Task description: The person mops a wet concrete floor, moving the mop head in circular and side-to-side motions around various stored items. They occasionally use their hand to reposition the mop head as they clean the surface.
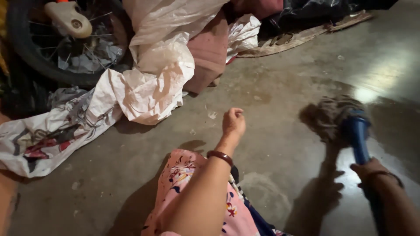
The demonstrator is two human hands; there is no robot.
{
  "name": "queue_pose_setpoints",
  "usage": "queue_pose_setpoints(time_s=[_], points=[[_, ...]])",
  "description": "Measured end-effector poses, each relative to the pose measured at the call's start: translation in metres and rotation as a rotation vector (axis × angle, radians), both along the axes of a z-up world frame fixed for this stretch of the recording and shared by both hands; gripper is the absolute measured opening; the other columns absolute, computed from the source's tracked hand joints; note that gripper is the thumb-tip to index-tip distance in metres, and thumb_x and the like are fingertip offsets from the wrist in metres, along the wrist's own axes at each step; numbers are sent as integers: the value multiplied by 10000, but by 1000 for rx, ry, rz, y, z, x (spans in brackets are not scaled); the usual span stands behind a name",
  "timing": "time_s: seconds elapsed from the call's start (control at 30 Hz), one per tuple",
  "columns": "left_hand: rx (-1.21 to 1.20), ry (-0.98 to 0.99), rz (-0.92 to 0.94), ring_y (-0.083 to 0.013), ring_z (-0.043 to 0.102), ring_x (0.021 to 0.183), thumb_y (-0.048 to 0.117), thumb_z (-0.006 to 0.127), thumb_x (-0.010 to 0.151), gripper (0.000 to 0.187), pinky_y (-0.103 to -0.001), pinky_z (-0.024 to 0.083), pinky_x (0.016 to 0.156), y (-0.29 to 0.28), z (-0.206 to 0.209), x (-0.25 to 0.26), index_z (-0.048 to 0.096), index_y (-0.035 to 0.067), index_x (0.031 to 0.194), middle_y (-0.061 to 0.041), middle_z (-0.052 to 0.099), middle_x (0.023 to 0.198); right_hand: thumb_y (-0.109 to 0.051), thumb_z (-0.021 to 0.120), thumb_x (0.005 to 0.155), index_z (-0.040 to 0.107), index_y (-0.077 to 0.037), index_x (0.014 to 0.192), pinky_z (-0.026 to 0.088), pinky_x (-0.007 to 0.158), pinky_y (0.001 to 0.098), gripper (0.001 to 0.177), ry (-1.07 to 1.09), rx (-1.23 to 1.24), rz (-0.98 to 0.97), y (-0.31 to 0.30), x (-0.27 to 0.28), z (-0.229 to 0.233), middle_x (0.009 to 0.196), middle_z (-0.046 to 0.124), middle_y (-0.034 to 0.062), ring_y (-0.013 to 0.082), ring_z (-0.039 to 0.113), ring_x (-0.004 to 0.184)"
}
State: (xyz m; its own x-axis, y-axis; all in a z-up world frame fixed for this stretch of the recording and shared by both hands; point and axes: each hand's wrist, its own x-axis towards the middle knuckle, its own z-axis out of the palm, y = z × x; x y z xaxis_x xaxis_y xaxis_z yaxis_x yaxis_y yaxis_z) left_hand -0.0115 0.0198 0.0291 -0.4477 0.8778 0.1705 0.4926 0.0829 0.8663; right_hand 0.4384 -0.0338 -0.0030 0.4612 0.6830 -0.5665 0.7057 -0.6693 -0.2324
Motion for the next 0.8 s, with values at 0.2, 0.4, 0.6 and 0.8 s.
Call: queue_pose_setpoints(time_s=[0.2,0.4,0.6,0.8], points=[[61,-9,-92,-318,596,1034,93,607,825,225,-422,485,917,24,4,38,681,104,1037,-132,667,1015,-300,750,945,499,26,1441,631,592,497,645,-9,19,-141,7,-3,-34,1001,773,310,377,772,713],[153,-46,-77,-304,594,1023,92,597,825,225,-427,474,919,41,14,57,675,100,1036,-118,671,996,-394,783,844,515,-85,1351,585,900,504,651,-6,132,393,-2,-182,-34,1155,720,241,416,712,1052],[168,-80,-36,-309,594,999,111,609,827,207,-429,486,880,37,21,37,670,100,1025,-124,654,977,-567,763,849,598,-31,1220,542,958,482,673,132,194,604,-10,-329,19,1212,695,271,422,660,1164],[107,-15,-38,-309,620,962,116,617,823,196,-427,504,855,23,3,6,701,124,1000,-116,664,953,-552,735,856,585,-102,1291,523,973,494,644,155,212,592,9,-347,9,1250,681,236,407,648,1175]])
